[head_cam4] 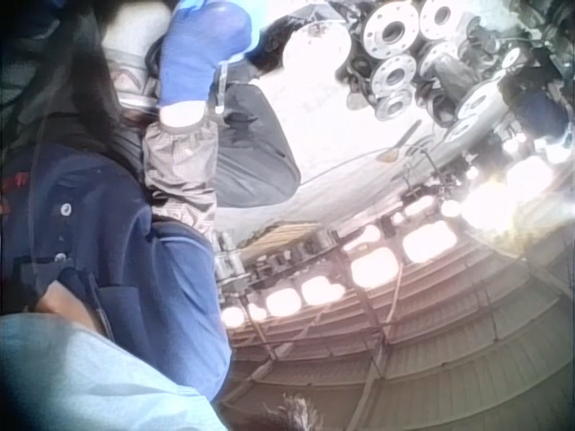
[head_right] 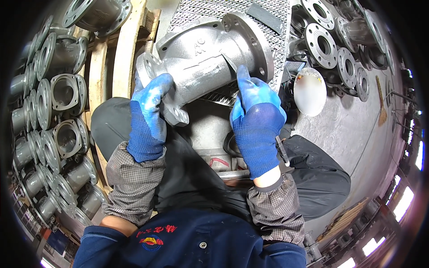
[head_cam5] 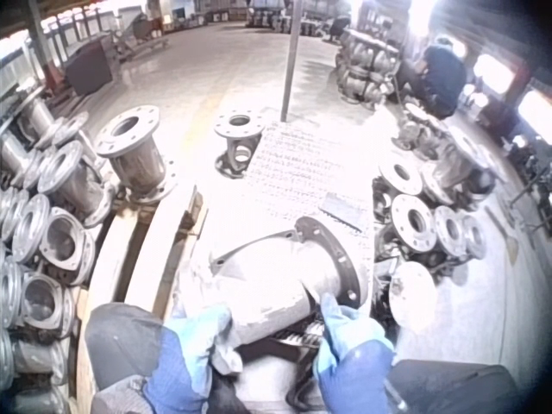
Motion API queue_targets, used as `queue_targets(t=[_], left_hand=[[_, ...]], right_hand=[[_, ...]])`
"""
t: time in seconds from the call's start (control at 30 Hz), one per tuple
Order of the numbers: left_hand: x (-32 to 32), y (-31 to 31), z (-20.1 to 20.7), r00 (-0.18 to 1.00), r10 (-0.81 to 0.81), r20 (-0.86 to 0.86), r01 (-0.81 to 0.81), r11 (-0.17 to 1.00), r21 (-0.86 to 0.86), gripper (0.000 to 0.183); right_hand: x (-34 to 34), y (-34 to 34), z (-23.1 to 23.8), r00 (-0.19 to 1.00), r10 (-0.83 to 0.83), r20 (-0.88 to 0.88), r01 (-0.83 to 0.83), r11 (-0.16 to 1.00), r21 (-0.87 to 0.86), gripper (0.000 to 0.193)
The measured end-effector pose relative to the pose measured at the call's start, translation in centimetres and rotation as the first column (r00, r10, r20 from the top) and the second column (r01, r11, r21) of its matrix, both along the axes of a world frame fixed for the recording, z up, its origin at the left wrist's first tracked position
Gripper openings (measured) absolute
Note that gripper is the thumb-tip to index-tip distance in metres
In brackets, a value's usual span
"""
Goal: The person handles metal pipe components one at a time, using a small scraping tool to clean internal and external surfaces of each part while sitting on the floor.
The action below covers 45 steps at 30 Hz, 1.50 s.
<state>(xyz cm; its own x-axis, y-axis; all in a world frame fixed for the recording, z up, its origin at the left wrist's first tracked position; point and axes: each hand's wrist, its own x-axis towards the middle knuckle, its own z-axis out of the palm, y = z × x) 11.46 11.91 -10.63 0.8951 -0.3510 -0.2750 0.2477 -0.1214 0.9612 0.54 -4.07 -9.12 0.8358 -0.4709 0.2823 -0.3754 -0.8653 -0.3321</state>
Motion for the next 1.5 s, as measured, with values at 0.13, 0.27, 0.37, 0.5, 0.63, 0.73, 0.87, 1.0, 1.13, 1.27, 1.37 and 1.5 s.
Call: queue_targets(t=[0.13, 0.27, 0.37, 0.5, 0.63, 0.73, 0.87, 1.0, 1.13, 1.27, 1.37, 1.5], left_hand=[[-0.1, 0.2, -0.5, 0.998, -0.010, 0.066, 0.015, 0.998, -0.065, 0.024], [-0.1, 0.2, -0.1, 0.999, -0.001, 0.033, 0.002, 0.999, -0.042, 0.025], [0.0, 0.1, 0.0, 0.998, 0.009, -0.066, -0.014, 0.997, -0.071, 0.025], [0.0, 0.1, -0.2, 1.000, -0.007, 0.016, 0.008, 0.998, -0.059, 0.024], [-0.1, 0.2, -0.5, 0.999, -0.009, 0.052, 0.011, 0.999, -0.030, 0.024], [-0.1, -0.1, -0.3, 0.999, 0.019, -0.031, -0.021, 0.998, -0.063, 0.024], [0.2, -0.2, 0.0, 0.996, 0.030, -0.079, -0.038, 0.994, -0.105, 0.022], [0.3, 0.4, -0.9, 0.989, -0.089, 0.114, 0.086, 0.996, 0.026, 0.024], [0.3, -0.2, -0.1, 0.987, 0.054, -0.149, -0.076, 0.986, -0.146, 0.064], [0.3, -0.5, 0.2, 0.969, 0.080, -0.233, -0.125, 0.975, -0.182, 0.067], [0.4, -0.5, 0.4, 0.968, 0.084, -0.235, -0.130, 0.973, -0.189, 0.069], [0.4, -0.6, 0.4, 0.966, 0.087, -0.245, -0.137, 0.971, -0.194, 0.071]], right_hand=[[0.3, 0.6, 0.9, 0.999, -0.021, -0.036, 0.025, 0.995, 0.098, 0.044], [0.5, 0.4, 1.2, 1.000, 0.010, -0.014, -0.009, 0.995, 0.098, 0.041], [0.7, 0.2, 1.7, 0.999, 0.005, -0.048, 0.000, 0.994, 0.108, 0.040], [0.6, -0.6, 1.6, 0.999, -0.010, -0.041, 0.012, 0.999, 0.049, 0.039], [0.4, -1.0, 2.4, 0.995, -0.042, -0.089, 0.045, 0.998, 0.035, 0.038], [0.4, -1.3, 2.5, 0.998, -0.034, -0.062, 0.037, 0.998, 0.056, 0.037], [0.6, -1.4, 2.9, 0.998, -0.057, -0.011, 0.058, 0.989, 0.133, 0.035], [0.2, -1.7, 1.9, 0.993, 0.035, 0.116, -0.068, 0.953, 0.294, 0.033], [-0.1, -0.8, 2.0, 0.997, 0.055, 0.046, -0.070, 0.907, 0.415, 0.033], [0.4, -0.3, 2.6, 0.994, 0.100, -0.038, -0.085, 0.955, 0.286, 0.036], [0.8, -0.4, 3.1, 0.988, 0.110, -0.109, -0.086, 0.974, 0.208, 0.038], [1.2, -0.4, 3.1, 0.987, 0.091, -0.132, -0.076, 0.990, 0.119, 0.037]])
